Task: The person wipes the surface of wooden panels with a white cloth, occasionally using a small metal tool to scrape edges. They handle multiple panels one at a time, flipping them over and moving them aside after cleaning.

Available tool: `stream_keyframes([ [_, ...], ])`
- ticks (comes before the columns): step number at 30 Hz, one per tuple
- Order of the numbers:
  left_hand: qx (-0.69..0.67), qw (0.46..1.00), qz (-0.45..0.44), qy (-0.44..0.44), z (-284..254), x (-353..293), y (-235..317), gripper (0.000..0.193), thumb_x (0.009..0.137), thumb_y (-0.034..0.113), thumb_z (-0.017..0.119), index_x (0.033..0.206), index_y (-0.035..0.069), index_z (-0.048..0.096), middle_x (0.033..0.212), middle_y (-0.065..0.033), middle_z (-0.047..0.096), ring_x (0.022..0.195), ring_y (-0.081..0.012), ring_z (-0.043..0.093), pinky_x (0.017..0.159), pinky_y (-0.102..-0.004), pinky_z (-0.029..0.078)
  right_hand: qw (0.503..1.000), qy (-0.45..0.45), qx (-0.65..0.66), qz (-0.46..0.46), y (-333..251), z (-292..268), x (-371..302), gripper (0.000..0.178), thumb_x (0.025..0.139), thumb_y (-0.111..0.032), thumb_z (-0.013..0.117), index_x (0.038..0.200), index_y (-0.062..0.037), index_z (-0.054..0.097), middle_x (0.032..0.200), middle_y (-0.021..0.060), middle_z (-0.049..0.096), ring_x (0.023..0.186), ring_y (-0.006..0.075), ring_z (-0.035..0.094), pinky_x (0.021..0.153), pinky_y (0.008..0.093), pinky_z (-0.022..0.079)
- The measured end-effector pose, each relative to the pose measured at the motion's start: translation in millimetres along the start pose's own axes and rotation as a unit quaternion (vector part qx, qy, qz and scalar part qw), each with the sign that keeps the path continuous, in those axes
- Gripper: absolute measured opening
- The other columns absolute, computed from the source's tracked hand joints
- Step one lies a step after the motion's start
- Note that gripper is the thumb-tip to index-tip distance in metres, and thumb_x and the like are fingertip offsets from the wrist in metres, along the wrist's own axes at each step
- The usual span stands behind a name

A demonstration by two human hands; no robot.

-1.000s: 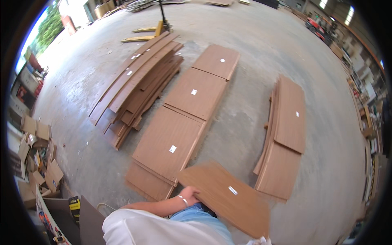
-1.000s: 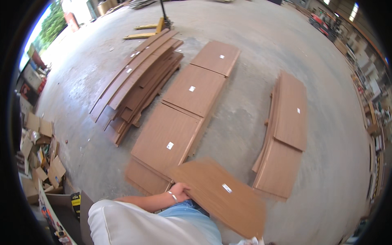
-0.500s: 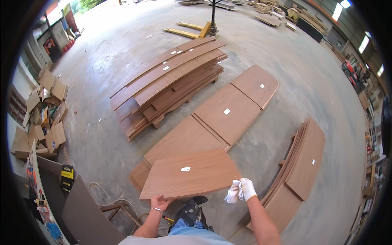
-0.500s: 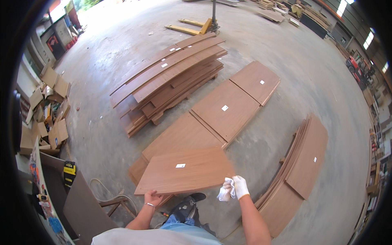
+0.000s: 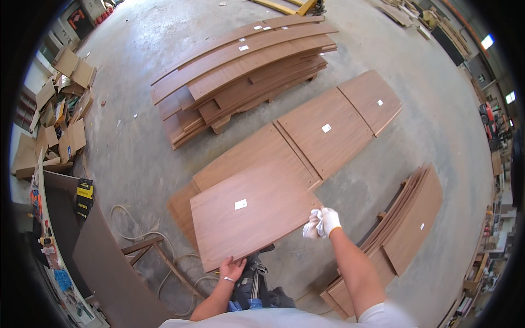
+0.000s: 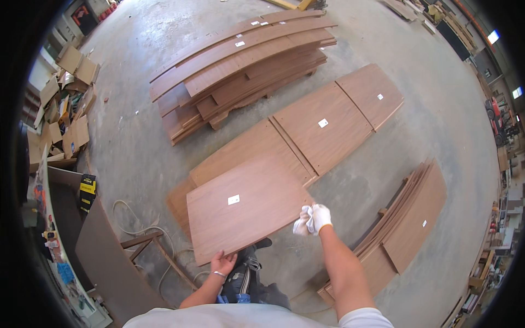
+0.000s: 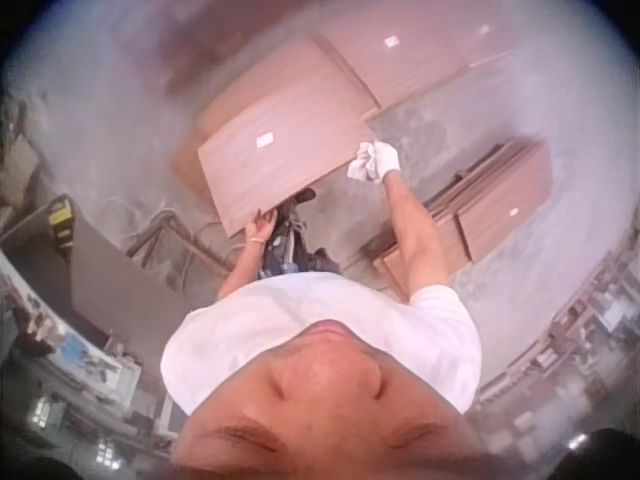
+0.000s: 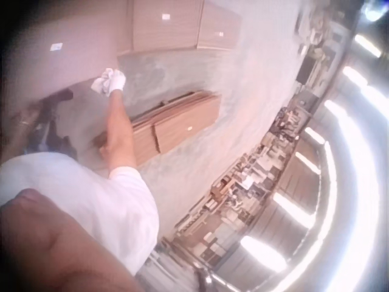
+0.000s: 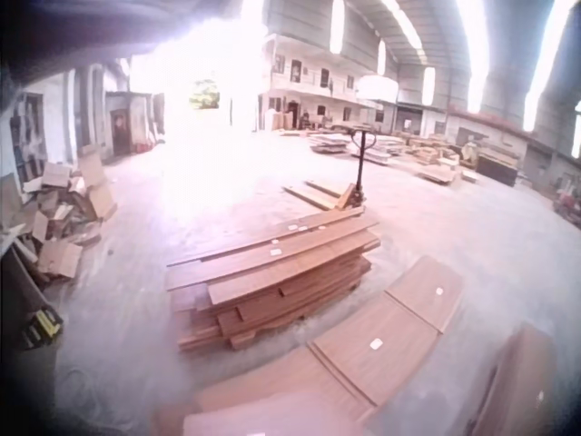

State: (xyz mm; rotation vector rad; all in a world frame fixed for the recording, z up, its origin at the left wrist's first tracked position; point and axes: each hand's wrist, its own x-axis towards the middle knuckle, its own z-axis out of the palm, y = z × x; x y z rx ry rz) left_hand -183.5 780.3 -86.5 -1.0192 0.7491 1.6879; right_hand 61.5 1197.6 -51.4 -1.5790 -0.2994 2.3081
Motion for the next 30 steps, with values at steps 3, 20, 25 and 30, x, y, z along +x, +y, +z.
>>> stream_keyframes([
  [3, -0.012, 1.0, -0.016, 0.021, 9.0, 60.6, -42.8, 0.016, 0.098, 0.023, 0.071, 0.108, 0.011, 0.069, 0.114, -0.0095, 0.074, 0.111, -0.0309, 0.067, 0.1, -0.0505, 0.054, 0.988, 0.046, -0.003, -0.148, -8.0, -7.7, 24.1, 0.021, 0.104, -0.01, 0.046, 0.097, 0.0049, 0.06, 0.08, 0.0156, 0.065, 0.06, 0.0213, 0.062, 0.051, 0.0335, 0.053],
  [20, 0.188, 0.966, -0.146, 0.1, 38.4, 201.0, -101.2, 0.075, 0.109, 0.054, 0.041, 0.159, 0.0, 0.023, 0.154, -0.0187, 0.052, 0.137, -0.0395, 0.056, 0.111, -0.0577, 0.049, 0.961, 0.24, -0.005, 0.139, 246.3, -86.0, -162.8, 0.021, 0.105, -0.007, 0.046, 0.118, 0.0051, 0.058, 0.09, 0.0213, 0.07, 0.069, 0.0283, 0.072, 0.056, 0.0405, 0.061],
  [25, 0.45, 0.832, -0.169, 0.278, -11.8, 230.2, -27.9, 0.07, 0.106, 0.05, 0.038, 0.163, 0.012, 0.025, 0.162, -0.0137, 0.044, 0.146, -0.0383, 0.044, 0.115, -0.0589, 0.041, 0.954, 0.292, 0.016, 0.068, 265.7, -108.7, -187.3, 0.02, 0.104, -0.009, 0.049, 0.111, 0.0046, 0.063, 0.092, 0.0171, 0.07, 0.073, 0.0249, 0.071, 0.064, 0.0389, 0.061],
  [30, 0.435, 0.849, -0.105, 0.28, 22.6, 235.3, 6.9, 0.063, 0.102, 0.048, 0.051, 0.157, 0.019, 0.044, 0.162, -0.0122, 0.043, 0.151, -0.0411, 0.034, 0.114, -0.078, 0.026, 0.948, 0.313, 0.052, 0.037, 298.7, -88.3, -182.7, 0.025, 0.103, -0.008, 0.05, 0.111, 0.0042, 0.071, 0.101, 0.0127, 0.072, 0.084, 0.0212, 0.071, 0.076, 0.0345, 0.06],
])
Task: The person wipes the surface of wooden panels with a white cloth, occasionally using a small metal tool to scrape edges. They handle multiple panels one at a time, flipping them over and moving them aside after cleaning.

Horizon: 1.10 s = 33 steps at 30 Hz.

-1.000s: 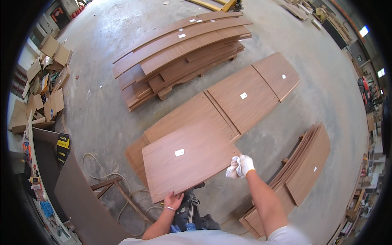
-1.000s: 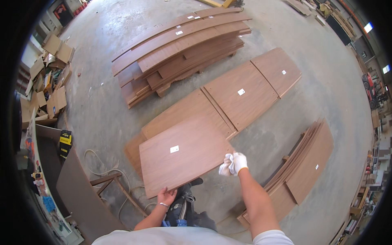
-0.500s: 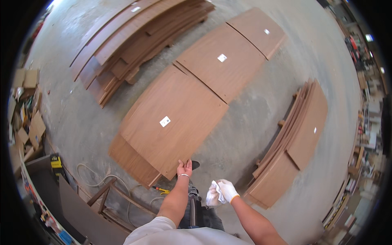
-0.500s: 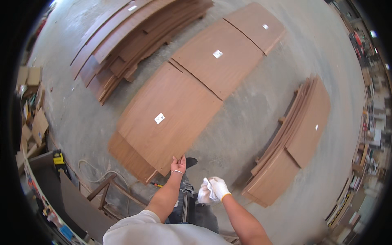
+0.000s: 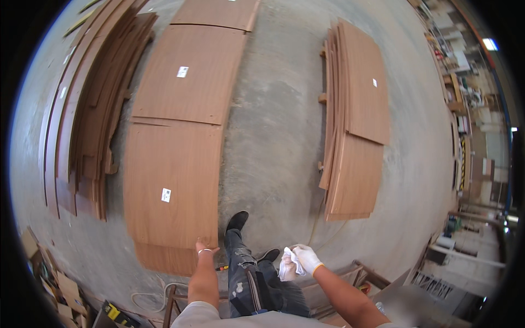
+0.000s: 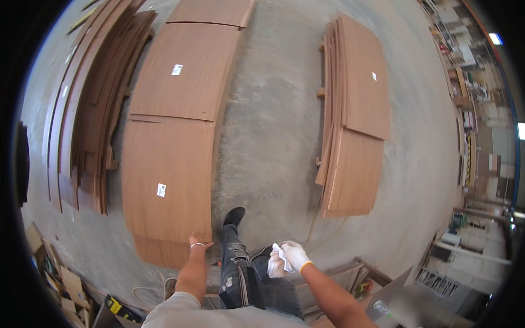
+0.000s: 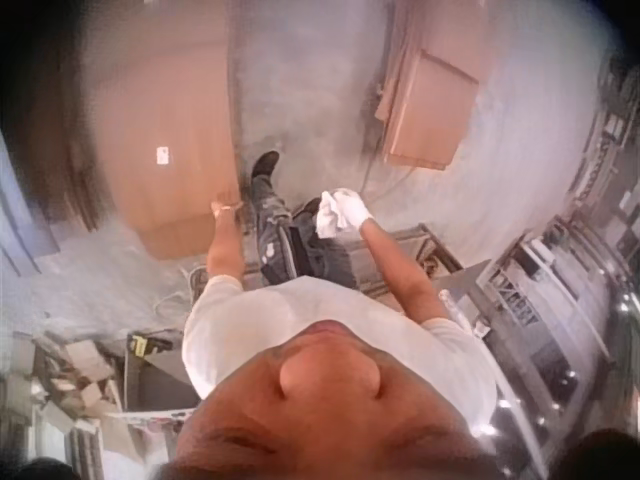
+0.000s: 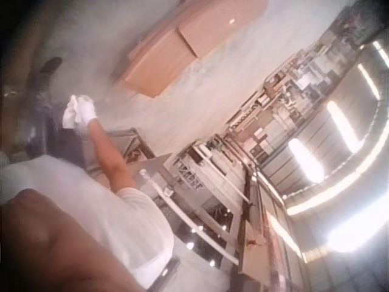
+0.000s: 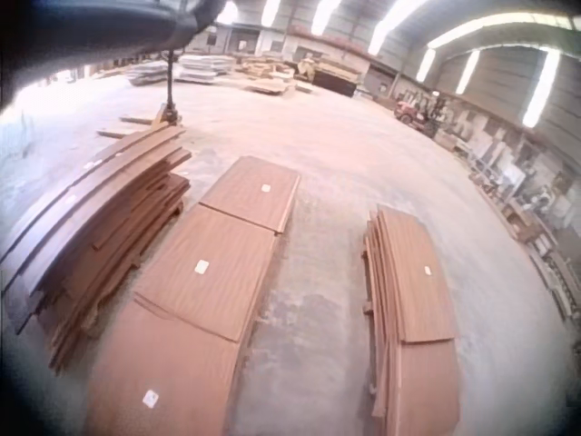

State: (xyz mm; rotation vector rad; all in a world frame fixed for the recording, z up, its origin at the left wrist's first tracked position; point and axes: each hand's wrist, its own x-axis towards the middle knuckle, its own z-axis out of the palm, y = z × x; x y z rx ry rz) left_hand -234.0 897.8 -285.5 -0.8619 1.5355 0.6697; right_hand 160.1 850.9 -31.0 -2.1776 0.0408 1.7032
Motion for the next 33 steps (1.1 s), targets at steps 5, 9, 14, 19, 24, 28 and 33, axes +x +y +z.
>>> stream_keyframes([
  [5, -0.019, 0.993, 0.036, 0.114, 14.1, -16.4, 6.8, 0.071, 0.099, 0.046, 0.056, 0.16, 0.016, 0.038, 0.163, -0.0151, 0.038, 0.148, -0.0463, 0.033, 0.11, -0.075, 0.037, 0.999, -0.029, 0.009, 0.011, 40.1, 12.4, -22.6, 0.026, 0.104, -0.009, 0.051, 0.115, 0.0039, 0.071, 0.109, 0.0115, 0.073, 0.098, 0.0197, 0.07, 0.088, 0.0339, 0.058],
  [9, -0.025, 0.975, 0.05, 0.216, 51.0, -42.9, 19.9, 0.065, 0.098, 0.044, 0.052, 0.156, 0.014, 0.044, 0.162, -0.0142, 0.041, 0.146, -0.0434, 0.038, 0.107, -0.0753, 0.038, 0.998, -0.006, 0.032, 0.044, 75.0, -1.9, -38.7, 0.026, 0.104, -0.008, 0.052, 0.118, 0.0046, 0.07, 0.11, 0.0123, 0.073, 0.096, 0.0199, 0.071, 0.085, 0.0337, 0.058],
  [14, 0.136, 0.967, 0.193, 0.093, 21.1, -40.2, 69.7, 0.057, 0.091, 0.038, 0.058, 0.137, 0.007, 0.064, 0.131, -0.0137, 0.068, 0.121, -0.0342, 0.063, 0.099, -0.0533, 0.052, 0.977, -0.003, 0.211, 0.033, 124.3, -27.0, -52.8, 0.028, 0.103, -0.007, 0.046, 0.119, 0.0069, 0.065, 0.103, 0.0139, 0.07, 0.088, 0.0214, 0.07, 0.082, 0.0334, 0.059],
  [19, 0.323, 0.858, 0.349, 0.196, 57.1, -57.9, 16.1, 0.032, 0.089, 0.021, 0.058, 0.104, -0.002, 0.073, 0.098, -0.0149, 0.074, 0.086, -0.033, 0.067, 0.076, -0.0469, 0.053, 0.764, -0.142, 0.628, -0.035, 230.2, -59.8, -62.0, 0.047, 0.112, -0.04, 0.043, 0.123, 0.0027, 0.061, 0.107, 0.0213, 0.071, 0.097, 0.0363, 0.072, 0.093, 0.0486, 0.059],
  [24, 0.696, 0.602, 0.387, -0.059, 142.9, -88.9, -75.1, 0.029, 0.087, 0.018, 0.061, 0.106, -0.002, 0.072, 0.097, -0.0166, 0.073, 0.086, -0.0315, 0.068, 0.074, -0.0454, 0.056, 0.561, -0.185, 0.78, -0.207, 275.5, -94.7, -132.4, 0.053, 0.107, -0.045, 0.052, 0.141, -0.0054, 0.055, 0.14, 0.0141, 0.062, 0.134, 0.0283, 0.057, 0.119, 0.0446, 0.04],
  [28, 0.857, 0.182, 0.423, -0.232, 226.5, -125.5, -190.9, 0.028, 0.086, 0.014, 0.064, 0.107, -0.002, 0.07, 0.096, -0.018, 0.072, 0.086, -0.0302, 0.07, 0.073, -0.0443, 0.058, 0.451, -0.032, 0.784, -0.425, 320.8, -122.7, -219.3, 0.063, 0.092, -0.029, 0.079, 0.143, -0.0022, 0.053, 0.141, 0.013, 0.062, 0.132, 0.0287, 0.058, 0.121, 0.0443, 0.039],
  [33, 0.887, 0.293, 0.283, -0.219, 251.6, -180.5, -403.4, 0.019, 0.101, 0.014, 0.05, 0.11, 0.002, 0.062, 0.105, -0.0143, 0.068, 0.087, -0.0323, 0.073, 0.063, -0.0498, 0.062, 0.325, 0.168, 0.763, -0.532, 384.1, -112.9, -336.8, 0.084, 0.089, -0.046, 0.08, 0.152, -0.004, 0.043, 0.152, 0.0148, 0.051, 0.142, 0.0323, 0.047, 0.123, 0.0475, 0.035],
])
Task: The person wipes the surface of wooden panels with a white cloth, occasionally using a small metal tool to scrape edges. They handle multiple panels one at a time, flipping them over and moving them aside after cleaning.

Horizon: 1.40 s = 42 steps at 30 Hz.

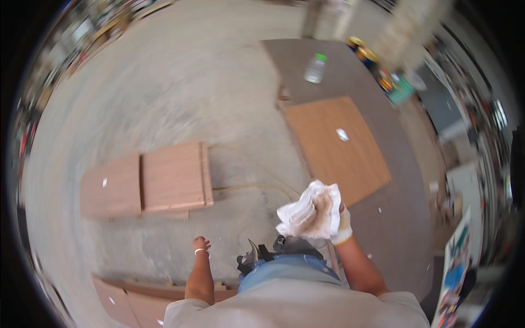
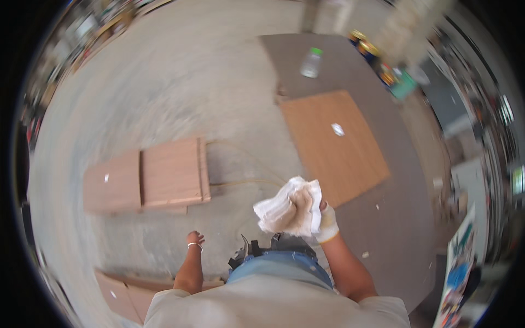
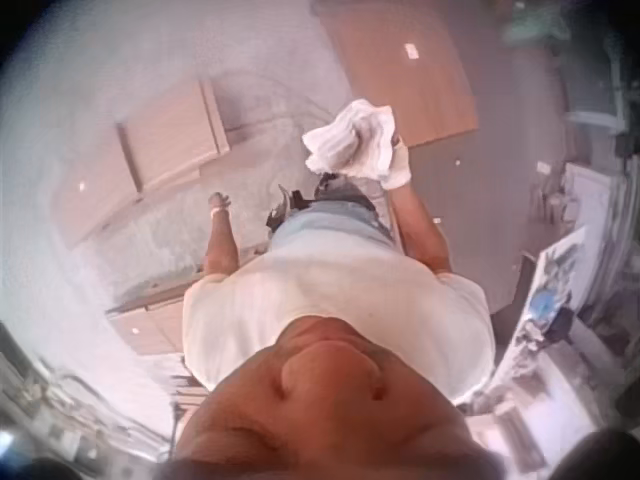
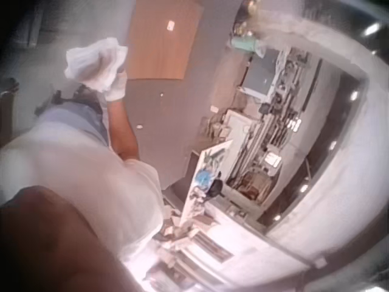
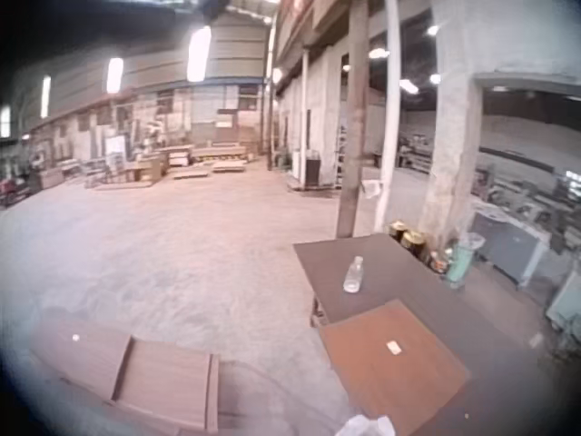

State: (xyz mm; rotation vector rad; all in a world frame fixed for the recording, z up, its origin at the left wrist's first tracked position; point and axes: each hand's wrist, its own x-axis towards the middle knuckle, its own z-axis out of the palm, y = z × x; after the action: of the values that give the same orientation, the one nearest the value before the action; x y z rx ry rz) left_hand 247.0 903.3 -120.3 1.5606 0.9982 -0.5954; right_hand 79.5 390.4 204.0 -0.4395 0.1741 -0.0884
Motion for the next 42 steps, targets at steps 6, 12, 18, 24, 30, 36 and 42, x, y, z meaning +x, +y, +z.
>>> stream_keyframes([
  [6, 0.153, 0.93, 0.179, -0.284, 172.0, 0.6, 140.0, 0.02, 0.101, 0.011, 0.052, 0.116, 0.003, 0.062, 0.109, -0.0116, 0.072, 0.084, -0.0249, 0.073, 0.063, -0.0404, 0.06, 0.972, 0.1, 0.16, -0.14, -20.9, -68.2, -26.4, 0.083, 0.082, -0.037, 0.083, 0.153, -0.0104, 0.049, 0.156, 0.0138, 0.051, 0.141, 0.0389, 0.048, 0.123, 0.059, 0.034],
  [12, 0.276, 0.817, 0.302, -0.406, 396.4, -174.5, 110.5, 0.027, 0.102, 0.01, 0.057, 0.125, 0.0, 0.066, 0.1, -0.0105, 0.075, 0.083, -0.0189, 0.072, 0.072, -0.032, 0.058, 0.924, 0.127, 0.295, -0.209, -54.6, -101.8, -72.4, 0.071, 0.078, -0.009, 0.074, 0.146, -0.0065, 0.054, 0.141, 0.0182, 0.061, 0.134, 0.0381, 0.055, 0.116, 0.057, 0.045],
  [18, 0.339, 0.645, 0.42, -0.542, 470.9, -231.3, 115.3, 0.022, 0.098, 0.007, 0.063, 0.118, 0.0, 0.07, 0.099, -0.014, 0.077, 0.084, -0.0215, 0.074, 0.08, -0.0325, 0.059, 0.932, 0.281, 0.153, -0.17, -42.1, -130.9, -35.9, 0.068, 0.081, 0.0, 0.067, 0.146, -0.0036, 0.049, 0.131, 0.0182, 0.064, 0.128, 0.0378, 0.061, 0.109, 0.0576, 0.051],
  [24, 0.419, 0.472, 0.619, -0.468, 536.6, -218.7, 169.7, 0.026, 0.091, 0.012, 0.071, 0.116, 0.004, 0.071, 0.107, -0.0206, 0.072, 0.1, -0.04, 0.069, 0.09, -0.0481, 0.056, 0.83, 0.387, 0.287, -0.282, -12.3, -130.8, -9.6, 0.055, 0.086, -0.002, 0.06, 0.14, -0.0052, 0.049, 0.133, 0.0184, 0.059, 0.122, 0.0348, 0.063, 0.1, 0.0527, 0.057],
  [30, 0.412, 0.812, 0.394, -0.129, 640.7, -62.0, 267.2, 0.076, 0.088, 0.029, 0.081, 0.147, 0.003, 0.042, 0.137, -0.0217, 0.057, 0.116, -0.0412, 0.061, 0.085, -0.0542, 0.057, 0.62, 0.603, 0.263, -0.427, 35.4, -111.9, 16.1, 0.063, 0.087, -0.002, 0.055, 0.148, -0.0116, 0.042, 0.129, 0.009, 0.057, 0.113, 0.0276, 0.064, 0.097, 0.0486, 0.058],
  [36, 0.324, 0.854, 0.247, -0.325, 682.7, -49.9, 327.4, 0.073, 0.092, 0.021, 0.078, 0.152, 0.015, 0.035, 0.141, -0.0147, 0.055, 0.12, -0.0356, 0.06, 0.074, -0.0604, 0.061, 0.5, 0.833, 0.073, -0.224, 56.1, -145.0, 17.0, 0.031, 0.082, -0.007, 0.059, 0.11, 0.002, 0.067, 0.094, 0.0061, 0.066, 0.081, 0.0193, 0.065, 0.072, 0.0337, 0.053],
  [42, 0.344, 0.862, 0.184, -0.323, 682.5, -56.1, 354.7, 0.057, 0.095, 0.016, 0.074, 0.143, 0.019, 0.045, 0.136, -0.0114, 0.06, 0.116, -0.0362, 0.064, 0.078, -0.0662, 0.061, 0.535, 0.834, -0.026, -0.133, 32.1, -181.4, 62.8, 0.024, 0.08, -0.014, 0.066, 0.1, 0.0001, 0.069, 0.073, 0.0077, 0.066, 0.055, 0.0195, 0.062, 0.05, 0.0372, 0.048],
])
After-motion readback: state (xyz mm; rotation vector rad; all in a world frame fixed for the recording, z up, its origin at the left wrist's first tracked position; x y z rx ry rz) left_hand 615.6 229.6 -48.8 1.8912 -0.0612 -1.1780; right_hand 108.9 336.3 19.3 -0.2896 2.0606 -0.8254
